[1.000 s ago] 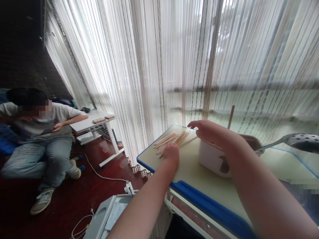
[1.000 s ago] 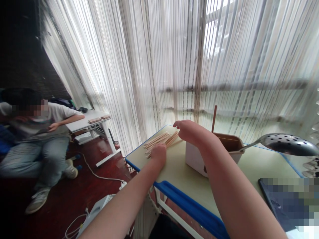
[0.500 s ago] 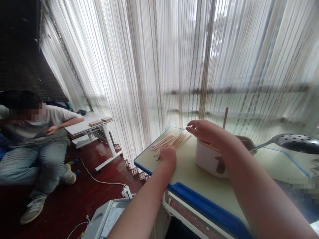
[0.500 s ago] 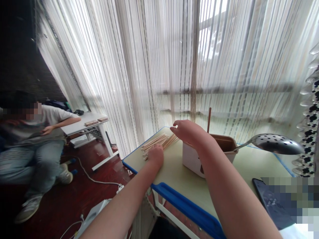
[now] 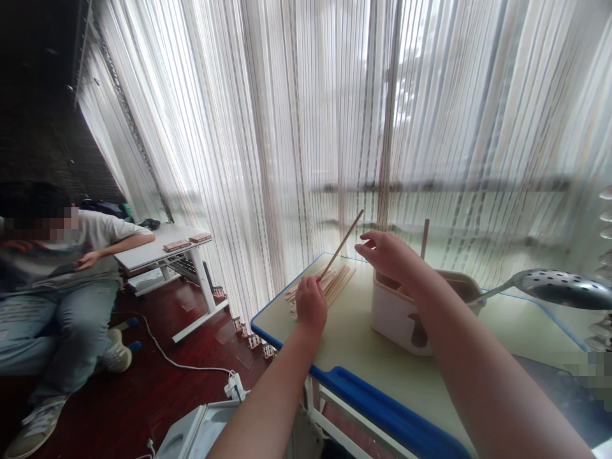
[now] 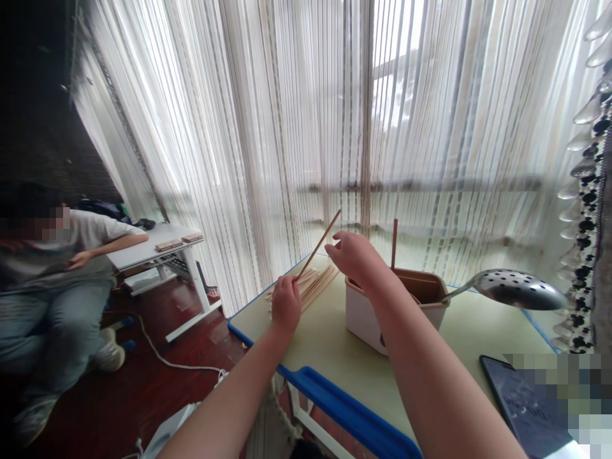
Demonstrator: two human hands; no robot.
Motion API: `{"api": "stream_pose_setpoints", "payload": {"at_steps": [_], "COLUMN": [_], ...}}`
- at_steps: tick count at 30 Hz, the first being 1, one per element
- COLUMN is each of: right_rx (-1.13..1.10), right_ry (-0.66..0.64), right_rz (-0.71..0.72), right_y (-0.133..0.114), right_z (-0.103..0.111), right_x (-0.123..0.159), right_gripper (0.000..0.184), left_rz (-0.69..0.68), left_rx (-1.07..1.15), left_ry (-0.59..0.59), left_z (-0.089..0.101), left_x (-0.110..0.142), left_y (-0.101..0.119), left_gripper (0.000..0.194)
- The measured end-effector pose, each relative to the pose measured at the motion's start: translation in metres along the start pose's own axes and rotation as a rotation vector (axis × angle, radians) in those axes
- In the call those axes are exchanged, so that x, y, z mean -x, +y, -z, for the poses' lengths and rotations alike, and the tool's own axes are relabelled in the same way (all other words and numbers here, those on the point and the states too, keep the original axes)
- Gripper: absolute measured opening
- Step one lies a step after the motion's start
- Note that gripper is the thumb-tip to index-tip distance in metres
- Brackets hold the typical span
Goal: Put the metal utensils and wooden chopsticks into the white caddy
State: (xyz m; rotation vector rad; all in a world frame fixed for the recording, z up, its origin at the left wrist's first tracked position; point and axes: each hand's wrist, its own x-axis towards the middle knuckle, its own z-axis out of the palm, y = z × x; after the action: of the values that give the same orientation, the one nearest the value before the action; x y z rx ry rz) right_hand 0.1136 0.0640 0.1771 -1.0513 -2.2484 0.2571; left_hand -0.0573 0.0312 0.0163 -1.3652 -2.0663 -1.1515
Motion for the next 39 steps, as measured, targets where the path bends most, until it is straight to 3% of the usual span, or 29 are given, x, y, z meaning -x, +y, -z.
{"api": "stream_pose_setpoints", "payload": {"at_steps": [5,10,14,19,24,29,34,39], "right_rx": [-0.464,-0.863,-0.936,-0.94,-0.924,-0.907,-0.882,-0.852], "right_ry": [0.068,0.055,0.096,0.186,0.349,0.365,0.397,0.558], "right_rz": [-0.112,-0.114,-0.049,0.072,0.166,0.196,0.16,0.121], "right_y": [0.006,0.005,0.0,-0.003,-0.008,-0.009,0.009,0.035], "right_z": [0.001,0.002,-0.002,0.0,0.033,0.07,0.084,0.097], "right_x": [-0.006,-0.005,-0.004,-0.003,0.013,0.033,0.032,0.031], "right_gripper": [0.054,0.031,0.018,0.022,0.024,0.022,0.019,0.023], "left_rz": [-0.156,-0.283,-0.3,-0.367,-0.483,-0.566,-0.602,-0.542], "left_rx": [0.086,0.06,0.129,0.273,0.429,0.525,0.615,0.675], "left_ry": [0.195,0.205,0.158,0.094,0.11,0.031,-0.017,-0.207], "left_z": [-0.006,-0.008,-0.008,-0.002,0.012,0.024,0.033,0.034], "left_x": [-0.001,0.002,0.004,0.005,-0.005,-0.021,-0.037,-0.05], "left_y": [-0.007,-0.005,-0.003,0.004,0.034,0.067,0.102,0.15], "left_gripper": [0.015,0.011,0.011,0.013,0.015,0.015,0.016,0.013]}}
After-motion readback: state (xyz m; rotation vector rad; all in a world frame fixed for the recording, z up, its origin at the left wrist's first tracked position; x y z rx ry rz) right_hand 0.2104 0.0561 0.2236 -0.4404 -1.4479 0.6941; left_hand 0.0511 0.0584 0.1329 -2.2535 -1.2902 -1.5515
